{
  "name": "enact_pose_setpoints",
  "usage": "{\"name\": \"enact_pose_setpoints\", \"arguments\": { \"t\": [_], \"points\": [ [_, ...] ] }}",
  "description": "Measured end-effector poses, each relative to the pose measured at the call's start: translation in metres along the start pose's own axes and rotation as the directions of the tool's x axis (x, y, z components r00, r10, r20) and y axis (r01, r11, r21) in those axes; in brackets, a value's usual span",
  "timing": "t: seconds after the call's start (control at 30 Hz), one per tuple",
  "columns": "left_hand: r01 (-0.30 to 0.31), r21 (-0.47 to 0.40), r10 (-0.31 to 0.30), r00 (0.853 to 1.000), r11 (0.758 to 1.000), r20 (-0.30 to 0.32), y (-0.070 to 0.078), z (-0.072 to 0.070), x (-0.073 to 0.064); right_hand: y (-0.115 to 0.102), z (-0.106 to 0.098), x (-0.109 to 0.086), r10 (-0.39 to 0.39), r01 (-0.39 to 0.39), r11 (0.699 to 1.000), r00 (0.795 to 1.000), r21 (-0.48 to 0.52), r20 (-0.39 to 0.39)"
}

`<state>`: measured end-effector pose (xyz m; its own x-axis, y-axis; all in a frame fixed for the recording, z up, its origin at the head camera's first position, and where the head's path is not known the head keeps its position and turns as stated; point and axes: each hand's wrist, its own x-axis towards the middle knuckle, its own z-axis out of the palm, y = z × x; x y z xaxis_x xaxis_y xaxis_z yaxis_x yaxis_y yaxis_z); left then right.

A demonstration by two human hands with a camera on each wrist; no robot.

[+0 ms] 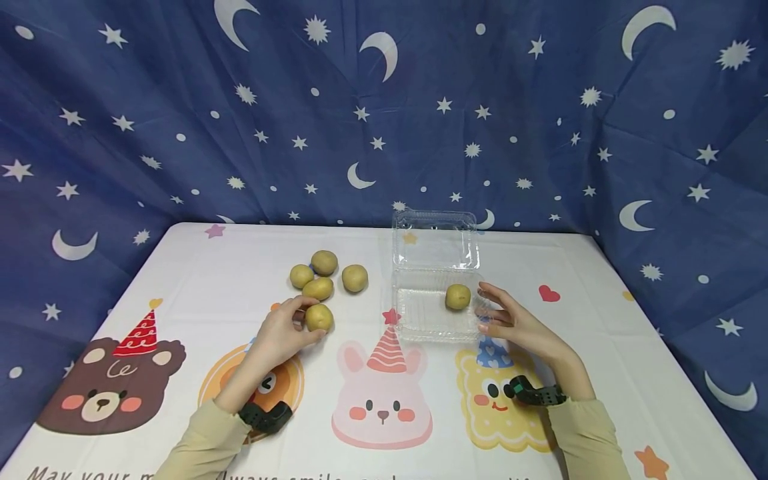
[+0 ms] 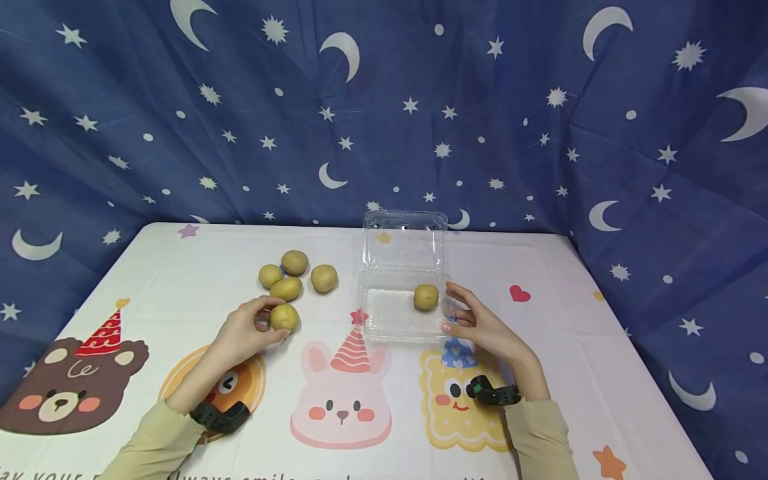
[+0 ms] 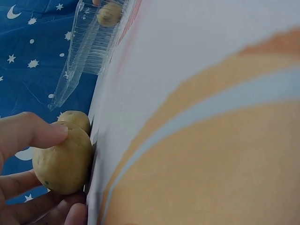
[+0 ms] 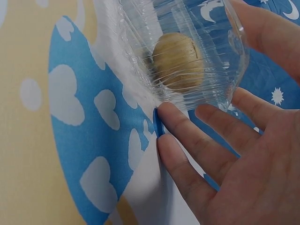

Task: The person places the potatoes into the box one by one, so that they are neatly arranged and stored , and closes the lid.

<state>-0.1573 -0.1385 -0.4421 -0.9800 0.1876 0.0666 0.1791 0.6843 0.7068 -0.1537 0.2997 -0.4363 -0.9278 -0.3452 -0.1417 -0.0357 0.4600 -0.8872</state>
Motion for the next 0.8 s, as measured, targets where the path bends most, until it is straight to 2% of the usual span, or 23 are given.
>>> {"name": "enact_pose_setpoints", "arguments": {
  "t": [0.2,0.53,0.63,0.8],
  "points": [
    [0.022,-0.019,-0.022,1.000,1.000,0.002,0.001,0.001,0.000,0.000,0.000,-0.001,-0.009,0.009,1.000,1.000,0.003,0.003],
    [0.001,-0.051,-0.001,1.000,0.999,-0.002,0.016,0.001,-0.003,-0.001,0.000,0.000,-0.011,0.011,1.000,1.000,0.002,0.005],
    [-0.014,-0.072,0.014,1.000,0.997,0.000,0.023,0.001,-0.002,-0.001,0.000,0.000,-0.003,0.003,1.000,1.000,0.004,0.002],
    [-0.072,-0.096,0.073,0.997,0.993,0.006,0.037,0.002,0.005,0.000,0.000,0.000,-0.003,0.003,1.000,1.000,0.012,0.001]
  ]
}}
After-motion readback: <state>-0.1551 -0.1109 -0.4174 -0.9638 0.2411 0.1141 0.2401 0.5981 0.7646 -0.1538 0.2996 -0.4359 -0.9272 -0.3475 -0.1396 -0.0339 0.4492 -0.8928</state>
